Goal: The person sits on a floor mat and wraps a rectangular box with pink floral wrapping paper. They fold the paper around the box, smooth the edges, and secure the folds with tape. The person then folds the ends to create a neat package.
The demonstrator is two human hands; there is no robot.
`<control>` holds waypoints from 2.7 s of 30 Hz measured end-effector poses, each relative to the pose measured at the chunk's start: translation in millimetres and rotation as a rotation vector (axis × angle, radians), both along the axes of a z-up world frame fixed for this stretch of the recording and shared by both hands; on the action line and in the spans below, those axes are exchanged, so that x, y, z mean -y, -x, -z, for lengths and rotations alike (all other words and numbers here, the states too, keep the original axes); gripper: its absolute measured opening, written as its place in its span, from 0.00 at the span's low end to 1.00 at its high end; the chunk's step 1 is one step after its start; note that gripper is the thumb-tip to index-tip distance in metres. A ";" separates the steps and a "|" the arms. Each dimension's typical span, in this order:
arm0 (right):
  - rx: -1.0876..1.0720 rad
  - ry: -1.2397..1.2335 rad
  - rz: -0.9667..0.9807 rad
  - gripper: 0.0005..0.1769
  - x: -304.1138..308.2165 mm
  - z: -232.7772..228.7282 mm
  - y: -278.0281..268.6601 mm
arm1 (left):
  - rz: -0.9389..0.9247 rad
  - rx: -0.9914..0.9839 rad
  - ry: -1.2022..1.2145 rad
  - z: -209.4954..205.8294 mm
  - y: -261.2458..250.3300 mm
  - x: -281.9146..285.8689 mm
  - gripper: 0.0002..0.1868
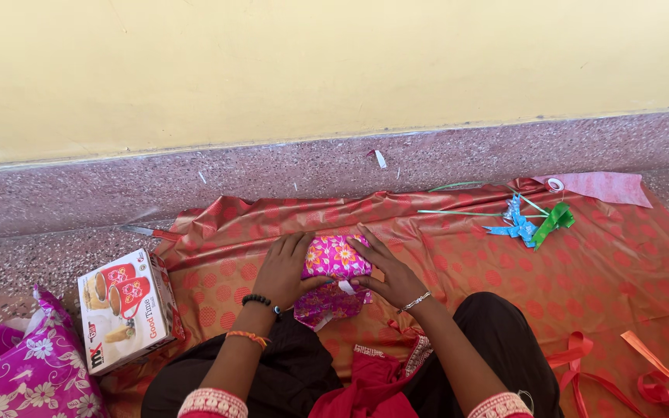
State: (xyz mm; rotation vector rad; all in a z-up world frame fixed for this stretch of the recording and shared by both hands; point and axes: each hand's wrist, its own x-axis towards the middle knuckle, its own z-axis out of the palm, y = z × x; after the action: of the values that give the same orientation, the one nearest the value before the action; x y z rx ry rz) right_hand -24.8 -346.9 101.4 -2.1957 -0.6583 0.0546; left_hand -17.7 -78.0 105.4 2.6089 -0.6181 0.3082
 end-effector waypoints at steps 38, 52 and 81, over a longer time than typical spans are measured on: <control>-0.319 -0.627 0.521 0.09 -55.5 50.1 55.3 | -0.094 -0.164 -0.147 16.4 -41.3 -5.7 0.55; -0.246 -0.746 0.539 0.07 -66.4 63.5 39.4 | -0.093 -0.122 -0.094 9.5 -19.6 -3.2 0.56; -0.144 -0.600 0.733 0.16 -75.1 39.8 30.4 | -0.122 -0.092 -0.006 10.2 -8.5 0.6 0.54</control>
State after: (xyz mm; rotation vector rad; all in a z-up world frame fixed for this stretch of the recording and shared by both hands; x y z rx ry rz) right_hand -55.2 -271.8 61.6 -1.7003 0.2227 -0.3210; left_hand -9.2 -78.6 95.3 2.6549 -0.4301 0.2228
